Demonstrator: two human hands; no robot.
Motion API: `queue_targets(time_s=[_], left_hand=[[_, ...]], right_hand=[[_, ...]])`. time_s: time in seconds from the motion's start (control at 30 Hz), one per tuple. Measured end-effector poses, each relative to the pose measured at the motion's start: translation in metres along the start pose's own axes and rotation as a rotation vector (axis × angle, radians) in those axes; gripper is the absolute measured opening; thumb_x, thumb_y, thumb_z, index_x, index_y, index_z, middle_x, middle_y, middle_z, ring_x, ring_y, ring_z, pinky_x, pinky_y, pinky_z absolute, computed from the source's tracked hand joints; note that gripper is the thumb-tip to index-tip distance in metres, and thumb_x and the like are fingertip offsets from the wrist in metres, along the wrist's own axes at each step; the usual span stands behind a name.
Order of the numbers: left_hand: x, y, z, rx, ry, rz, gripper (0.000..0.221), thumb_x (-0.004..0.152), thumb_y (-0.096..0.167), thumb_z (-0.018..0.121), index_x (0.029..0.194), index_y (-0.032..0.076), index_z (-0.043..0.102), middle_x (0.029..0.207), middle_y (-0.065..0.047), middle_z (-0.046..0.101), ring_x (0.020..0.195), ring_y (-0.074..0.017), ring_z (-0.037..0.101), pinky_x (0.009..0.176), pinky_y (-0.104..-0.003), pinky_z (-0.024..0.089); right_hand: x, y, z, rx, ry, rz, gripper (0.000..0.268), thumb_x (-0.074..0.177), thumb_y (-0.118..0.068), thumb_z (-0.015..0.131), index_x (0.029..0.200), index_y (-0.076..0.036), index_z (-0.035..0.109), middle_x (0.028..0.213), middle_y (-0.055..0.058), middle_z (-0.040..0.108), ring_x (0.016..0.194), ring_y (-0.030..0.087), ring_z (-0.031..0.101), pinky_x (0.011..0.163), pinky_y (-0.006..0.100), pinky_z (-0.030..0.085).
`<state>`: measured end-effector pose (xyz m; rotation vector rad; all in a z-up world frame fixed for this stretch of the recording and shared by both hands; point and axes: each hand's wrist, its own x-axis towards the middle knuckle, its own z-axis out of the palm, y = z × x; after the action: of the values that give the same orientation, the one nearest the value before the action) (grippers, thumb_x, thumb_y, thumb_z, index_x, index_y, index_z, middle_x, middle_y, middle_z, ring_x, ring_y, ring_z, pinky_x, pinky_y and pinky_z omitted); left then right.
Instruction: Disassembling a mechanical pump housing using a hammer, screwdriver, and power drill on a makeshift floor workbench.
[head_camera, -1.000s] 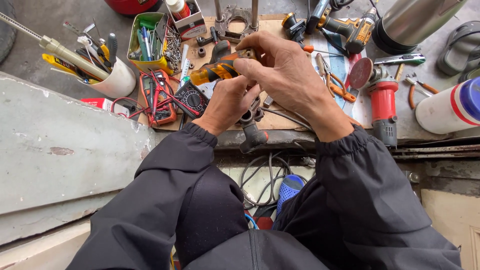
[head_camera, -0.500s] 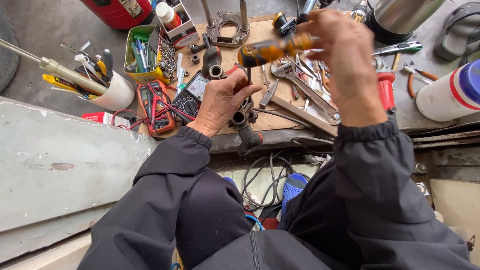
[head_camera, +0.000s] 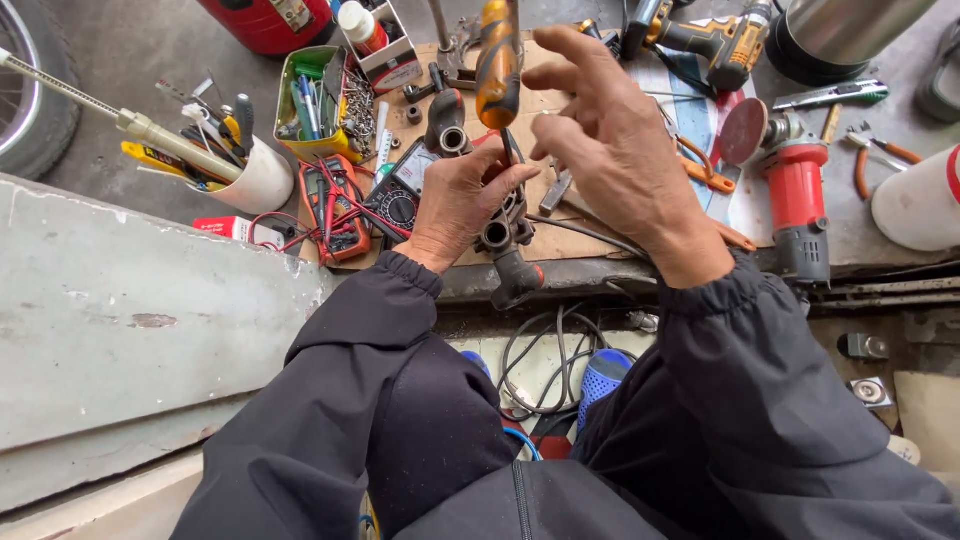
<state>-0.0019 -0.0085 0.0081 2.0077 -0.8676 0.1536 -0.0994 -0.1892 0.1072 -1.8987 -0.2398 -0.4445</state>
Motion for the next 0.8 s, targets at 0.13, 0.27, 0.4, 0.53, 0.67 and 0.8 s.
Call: queue_targets(time_s=[0.13,0.27,0.4,0.53,0.67,0.8], left_hand=[[-0.001,0.000,0.001,-0.014,-0.030,-0.018,0.015,0.097,0.023,0.088,0.097,0.011,0.079,0.073,0.007,0.075,0.057,-0.0029,0.054,0.051,-0.023,0.046],[-0.001,0.000,-0.004,-0.017,-0.043,0.015,0.012,0.099,0.022,0.087,0.101,0.011,0.083,0.068,0.006,0.069,0.054,-0.0037,0.047,0.048,-0.023,0.040],[-0.001,0.000,-0.004,-0.063,-0.064,0.015,0.009,0.099,0.015,0.086,0.104,0.009,0.084,0.078,0.004,0.079,0.057,-0.0027,0.053,0.050,-0.021,0.045],[-0.002,-0.002,-0.006,-0.081,-0.079,0.016,0.013,0.100,0.015,0.085,0.112,0.009,0.084,0.079,0.004,0.076,0.058,-0.0034,0.050,0.050,-0.022,0.043],[-0.002,-0.002,-0.005,-0.055,-0.091,0.021,0.010,0.101,0.016,0.085,0.109,0.010,0.083,0.075,0.005,0.072,0.056,-0.0039,0.047,0.049,-0.023,0.041],[0.000,0.007,-0.004,-0.029,-0.018,0.060,0.012,0.101,0.021,0.085,0.101,0.010,0.082,0.074,0.006,0.074,0.054,-0.0047,0.047,0.049,-0.024,0.041]], right_hand=[[-0.001,0.014,0.001,-0.257,0.095,-0.064,0.062,0.106,0.004,0.064,0.162,-0.014,0.045,0.143,0.016,0.076,0.078,0.009,0.070,0.059,0.026,0.054],[0.001,0.021,0.000,-0.258,0.166,-0.094,0.054,0.109,0.007,0.059,0.160,-0.007,0.049,0.140,0.019,0.071,0.082,0.012,0.066,0.060,0.025,0.053],[-0.001,0.023,0.002,-0.298,0.179,-0.088,0.056,0.107,0.008,0.061,0.159,-0.009,0.051,0.134,0.018,0.075,0.074,0.010,0.060,0.054,0.026,0.048],[-0.001,0.027,0.001,-0.326,0.170,-0.092,0.055,0.108,0.007,0.060,0.160,-0.010,0.049,0.135,0.022,0.078,0.075,0.012,0.062,0.054,0.027,0.051],[-0.002,0.029,-0.002,-0.331,0.171,-0.082,0.047,0.115,0.002,0.054,0.160,-0.009,0.050,0.118,0.016,0.083,0.077,0.012,0.071,0.057,0.025,0.058],[-0.002,0.023,0.001,-0.277,0.198,-0.081,0.048,0.116,0.002,0.050,0.162,-0.014,0.049,0.113,0.011,0.084,0.075,0.012,0.069,0.059,0.026,0.054]])
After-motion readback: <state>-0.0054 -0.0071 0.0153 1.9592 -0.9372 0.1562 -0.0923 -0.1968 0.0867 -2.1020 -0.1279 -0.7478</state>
